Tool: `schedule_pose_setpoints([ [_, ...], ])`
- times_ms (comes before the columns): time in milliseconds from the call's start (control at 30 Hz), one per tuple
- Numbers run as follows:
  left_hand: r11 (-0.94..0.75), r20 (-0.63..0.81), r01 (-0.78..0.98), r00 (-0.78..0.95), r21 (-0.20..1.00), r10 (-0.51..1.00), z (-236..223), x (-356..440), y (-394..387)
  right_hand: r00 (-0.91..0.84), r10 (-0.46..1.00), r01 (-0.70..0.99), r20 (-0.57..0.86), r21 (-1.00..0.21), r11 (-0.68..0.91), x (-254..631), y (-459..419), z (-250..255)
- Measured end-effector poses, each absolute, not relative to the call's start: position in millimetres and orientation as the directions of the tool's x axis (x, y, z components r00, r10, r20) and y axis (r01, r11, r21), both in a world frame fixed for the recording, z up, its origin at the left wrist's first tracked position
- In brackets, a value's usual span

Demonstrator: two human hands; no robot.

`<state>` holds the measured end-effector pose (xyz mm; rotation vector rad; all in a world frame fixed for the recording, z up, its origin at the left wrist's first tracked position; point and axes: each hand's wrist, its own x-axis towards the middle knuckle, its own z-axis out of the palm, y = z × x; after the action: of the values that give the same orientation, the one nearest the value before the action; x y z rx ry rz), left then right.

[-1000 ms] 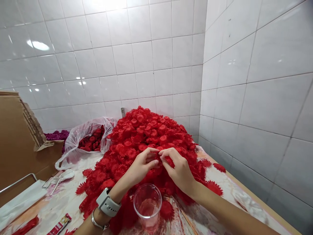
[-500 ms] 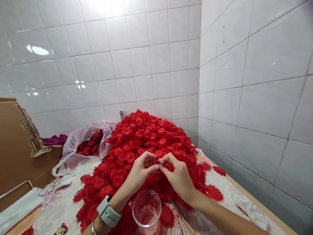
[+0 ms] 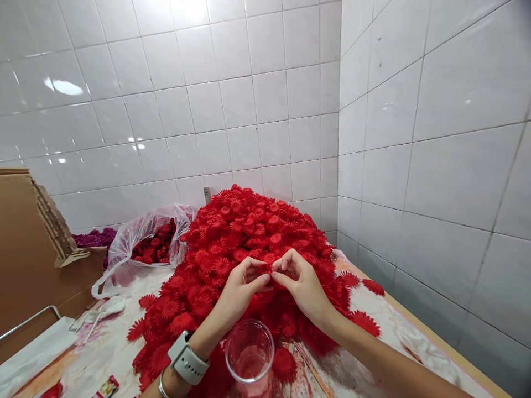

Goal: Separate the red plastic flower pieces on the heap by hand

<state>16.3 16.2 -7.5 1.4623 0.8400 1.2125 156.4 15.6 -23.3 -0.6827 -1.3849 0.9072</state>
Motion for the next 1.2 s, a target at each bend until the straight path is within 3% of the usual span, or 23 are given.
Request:
schedule_pose_setpoints([
  [267,-0.335,0.326,0.033,0.16,0.942,0.932,-6,16,15,-0.034,0.892,-0.11,0.451,-0.889,0.445,158,20,-26],
  [400,-0.319,0.315,0.023,0.091,0.948,0.945,-7,13,20,-0.079,0.886,-0.21,0.457,-0.876,0.434,160,20,-22],
  [500,-0.316,0.316,0.009,-0.004,0.949,0.949,-8,9,25,-0.029,0.844,-0.054,0.536,-0.844,0.534,164,21,-18],
  [600,-0.361,0.36,-0.002,-0.072,0.932,0.93,-6,8,26,-0.022,0.73,0.354,0.683,-0.678,0.645,170,23,-17],
  [667,-0.37,0.368,-0.015,-0.069,0.929,0.927,-5,9,25,-0.087,0.64,0.518,0.763,-0.514,0.684,172,25,-18],
  [733,-0.354,0.353,-0.034,-0.023,0.935,0.935,-4,11,22,-0.134,0.543,0.565,0.829,-0.386,0.729,173,25,-20],
  [833,-0.3,0.307,-0.075,0.1,0.951,0.947,-5,15,18,-0.158,0.432,0.517,0.888,-0.298,0.802,170,21,-22],
  [967,-0.233,0.255,-0.116,0.241,0.965,0.936,-6,18,14,-0.14,0.474,0.454,0.869,-0.369,0.811,165,15,-24],
  [1100,-0.234,0.247,-0.085,0.218,0.969,0.944,-3,18,11,-0.108,0.592,0.444,0.798,-0.494,0.747,162,11,-23],
  [1200,-0.246,0.248,-0.036,0.208,0.969,0.946,0,18,8,-0.1,0.618,0.462,0.78,-0.513,0.723,160,9,-23],
])
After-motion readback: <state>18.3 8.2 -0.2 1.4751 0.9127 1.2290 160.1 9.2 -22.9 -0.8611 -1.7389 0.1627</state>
